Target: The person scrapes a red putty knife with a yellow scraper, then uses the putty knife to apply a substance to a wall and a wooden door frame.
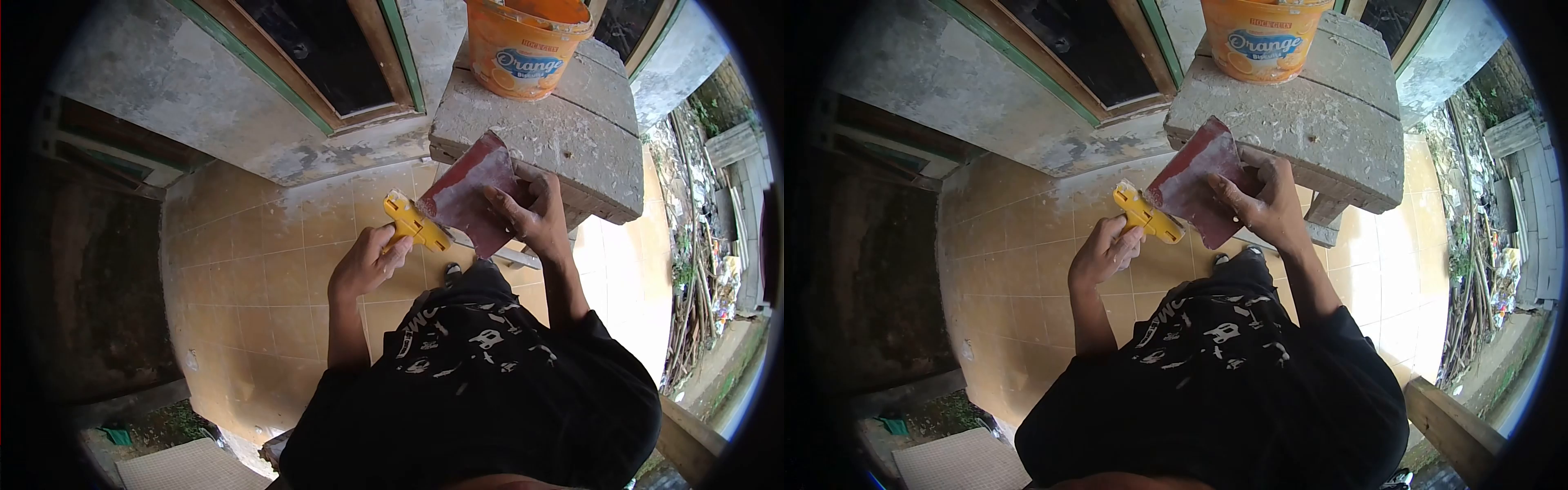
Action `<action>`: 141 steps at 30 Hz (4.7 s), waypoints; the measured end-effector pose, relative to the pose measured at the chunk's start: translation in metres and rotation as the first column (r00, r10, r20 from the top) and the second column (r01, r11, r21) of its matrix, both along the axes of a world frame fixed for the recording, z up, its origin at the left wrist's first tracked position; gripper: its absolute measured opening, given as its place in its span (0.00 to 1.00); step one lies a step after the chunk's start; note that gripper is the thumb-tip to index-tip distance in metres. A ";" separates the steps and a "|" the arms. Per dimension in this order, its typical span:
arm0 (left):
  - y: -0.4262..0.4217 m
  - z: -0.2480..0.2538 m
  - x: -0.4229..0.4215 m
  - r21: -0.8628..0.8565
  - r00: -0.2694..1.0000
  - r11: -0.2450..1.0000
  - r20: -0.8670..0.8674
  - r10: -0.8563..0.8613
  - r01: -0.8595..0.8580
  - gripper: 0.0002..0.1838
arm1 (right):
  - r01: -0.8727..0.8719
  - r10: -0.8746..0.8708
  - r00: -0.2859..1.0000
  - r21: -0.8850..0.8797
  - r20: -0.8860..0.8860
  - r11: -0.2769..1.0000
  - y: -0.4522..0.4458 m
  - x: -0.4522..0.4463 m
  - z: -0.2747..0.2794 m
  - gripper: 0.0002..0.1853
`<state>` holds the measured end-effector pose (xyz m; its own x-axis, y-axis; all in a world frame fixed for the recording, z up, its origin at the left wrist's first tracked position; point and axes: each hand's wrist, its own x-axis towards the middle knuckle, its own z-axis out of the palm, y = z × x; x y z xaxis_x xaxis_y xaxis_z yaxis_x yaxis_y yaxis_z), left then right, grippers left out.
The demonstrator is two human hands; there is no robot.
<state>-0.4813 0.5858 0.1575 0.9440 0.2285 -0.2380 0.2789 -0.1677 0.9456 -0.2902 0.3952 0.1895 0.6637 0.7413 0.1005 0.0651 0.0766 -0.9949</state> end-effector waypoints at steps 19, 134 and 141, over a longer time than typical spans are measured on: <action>-0.001 0.016 0.007 0.446 0.995 0.894 -0.097 -0.002 0.045 0.21 | 0.029 -0.013 0.941 -0.044 0.339 0.999 0.004 0.001 -0.001 0.12; 0.041 -0.038 0.005 0.499 0.812 0.660 0.487 0.323 -0.562 0.06 | -0.155 0.201 0.891 0.143 -0.406 0.977 0.049 -0.057 0.003 0.33; 0.025 -0.006 0.001 0.754 0.867 0.453 0.314 0.386 -0.475 0.08 | -0.006 0.092 0.936 0.245 -0.341 0.969 0.047 -0.041 0.003 0.26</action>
